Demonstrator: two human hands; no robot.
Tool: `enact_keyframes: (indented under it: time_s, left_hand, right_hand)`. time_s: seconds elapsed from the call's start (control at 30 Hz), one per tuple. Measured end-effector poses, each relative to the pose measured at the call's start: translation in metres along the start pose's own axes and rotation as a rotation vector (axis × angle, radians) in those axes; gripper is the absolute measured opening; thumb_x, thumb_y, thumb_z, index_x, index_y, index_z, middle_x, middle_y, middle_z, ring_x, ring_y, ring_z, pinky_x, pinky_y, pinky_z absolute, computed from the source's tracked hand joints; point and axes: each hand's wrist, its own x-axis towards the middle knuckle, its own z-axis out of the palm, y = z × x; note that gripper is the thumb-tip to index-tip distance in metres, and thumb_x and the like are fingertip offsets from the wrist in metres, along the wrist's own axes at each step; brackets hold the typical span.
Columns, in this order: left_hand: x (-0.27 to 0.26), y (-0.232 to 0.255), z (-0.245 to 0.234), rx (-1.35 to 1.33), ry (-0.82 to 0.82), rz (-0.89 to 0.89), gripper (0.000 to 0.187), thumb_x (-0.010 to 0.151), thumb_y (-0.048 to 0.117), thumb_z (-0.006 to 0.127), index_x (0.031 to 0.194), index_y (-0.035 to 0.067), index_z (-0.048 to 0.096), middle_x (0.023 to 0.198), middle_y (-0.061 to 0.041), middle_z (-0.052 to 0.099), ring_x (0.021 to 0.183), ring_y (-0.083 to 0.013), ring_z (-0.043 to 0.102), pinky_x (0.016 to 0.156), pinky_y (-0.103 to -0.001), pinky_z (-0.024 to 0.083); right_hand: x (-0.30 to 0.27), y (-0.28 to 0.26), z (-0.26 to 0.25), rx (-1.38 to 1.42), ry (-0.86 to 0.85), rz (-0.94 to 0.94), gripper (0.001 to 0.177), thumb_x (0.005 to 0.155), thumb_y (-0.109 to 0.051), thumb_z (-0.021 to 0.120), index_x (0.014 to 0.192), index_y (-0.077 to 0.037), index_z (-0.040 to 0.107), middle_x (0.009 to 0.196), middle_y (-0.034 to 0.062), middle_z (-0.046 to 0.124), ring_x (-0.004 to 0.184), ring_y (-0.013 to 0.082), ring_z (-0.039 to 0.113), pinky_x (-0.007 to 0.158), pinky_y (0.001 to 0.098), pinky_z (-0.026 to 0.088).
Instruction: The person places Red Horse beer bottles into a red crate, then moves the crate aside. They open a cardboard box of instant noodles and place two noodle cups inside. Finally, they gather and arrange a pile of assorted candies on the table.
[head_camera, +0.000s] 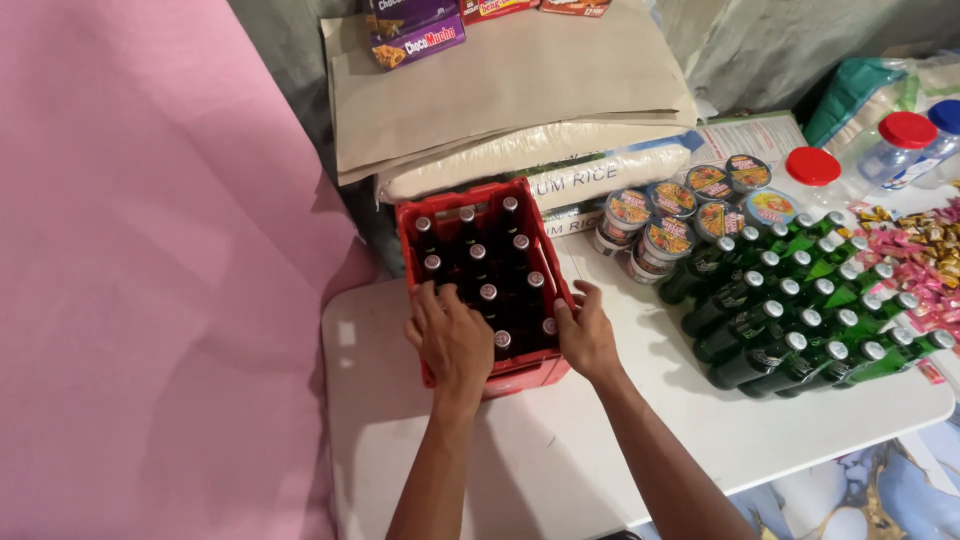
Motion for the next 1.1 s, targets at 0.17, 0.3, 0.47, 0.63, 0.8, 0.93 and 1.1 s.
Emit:
enact_keyframes:
  time_s: [0.17, 0.3, 0.47, 0.63, 0.8, 0.93, 1.1]
  left_hand:
    - [0.001, -0.011, -0.011, -0.002, -0.184, -0.265, 0.041, 0.089, 0.012, 0.063, 0.128, 0.005, 0.052, 0.134, -0.018, 0.055, 0.123, -0.0383, 0.056, 0.096, -0.055, 0.045]
    - [-0.005, -0.04, 0.012, -0.085, -0.177, -0.326, 0.062, 0.081, 0.007, 0.062, 0.139, -0.002, 0.041, 0.131, -0.023, 0.055, 0.117, -0.0446, 0.059, 0.091, -0.054, 0.051]
    - [0.009, -0.04, -0.027, -0.046, -0.58, -0.539, 0.048, 0.095, 0.015, 0.059, 0.139, 0.008, 0.042, 0.129, -0.02, 0.062, 0.113, -0.0433, 0.064, 0.092, -0.055, 0.051]
    - [-0.004, -0.058, -0.02, -0.333, -0.659, -0.688, 0.051, 0.093, 0.008, 0.056, 0.141, 0.017, 0.04, 0.117, -0.02, 0.07, 0.112, -0.0417, 0.068, 0.095, -0.053, 0.052]
    - [-0.002, -0.043, -0.035, -0.219, -0.663, -0.644, 0.043, 0.096, 0.013, 0.055, 0.137, 0.017, 0.043, 0.116, -0.028, 0.066, 0.111, -0.0496, 0.064, 0.097, -0.057, 0.049]
    - [-0.011, -0.052, -0.026, -0.194, -0.645, -0.633, 0.041, 0.098, 0.015, 0.053, 0.137, 0.015, 0.04, 0.112, -0.031, 0.067, 0.109, -0.052, 0.064, 0.096, -0.058, 0.049]
    - [-0.025, -0.045, -0.037, -0.184, -0.619, -0.642, 0.041, 0.096, 0.016, 0.053, 0.135, 0.014, 0.04, 0.107, -0.034, 0.067, 0.106, -0.0549, 0.063, 0.094, -0.061, 0.048]
  right_hand:
    - [0.001, 0.001, -0.002, -0.186, -0.063, 0.013, 0.043, 0.103, -0.029, 0.052, 0.141, -0.009, 0.053, 0.114, 0.0205, 0.072, 0.102, 0.0316, 0.071, 0.09, 0.0435, 0.053]
    - [0.001, -0.003, -0.004, -0.038, -0.111, -0.011, 0.044, 0.102, -0.026, 0.051, 0.143, -0.01, 0.053, 0.107, 0.0153, 0.074, 0.094, 0.024, 0.071, 0.084, 0.0381, 0.055]
    - [-0.001, -0.016, -0.006, 0.042, -0.165, 0.116, 0.045, 0.103, -0.026, 0.05, 0.145, -0.011, 0.048, 0.097, 0.0137, 0.071, 0.082, 0.02, 0.066, 0.074, 0.0368, 0.054]
    - [0.0, -0.013, -0.002, 0.12, -0.192, 0.175, 0.051, 0.101, -0.025, 0.051, 0.15, -0.013, 0.04, 0.089, 0.0113, 0.069, 0.074, 0.0169, 0.062, 0.066, 0.0363, 0.052]
    - [-0.001, -0.021, -0.011, 0.019, -0.228, 0.011, 0.046, 0.105, -0.027, 0.045, 0.149, -0.016, 0.053, 0.102, 0.0079, 0.075, 0.086, 0.0173, 0.068, 0.079, 0.0353, 0.055]
    - [0.0, -0.03, -0.015, -0.079, -0.252, 0.087, 0.047, 0.105, -0.028, 0.044, 0.151, -0.021, 0.05, 0.105, 0.0121, 0.074, 0.089, 0.0213, 0.069, 0.083, 0.0385, 0.053]
    - [0.003, -0.027, -0.016, -0.035, -0.313, 0.011, 0.045, 0.104, -0.027, 0.044, 0.147, -0.018, 0.053, 0.103, 0.0098, 0.074, 0.088, 0.0187, 0.068, 0.082, 0.0368, 0.053]
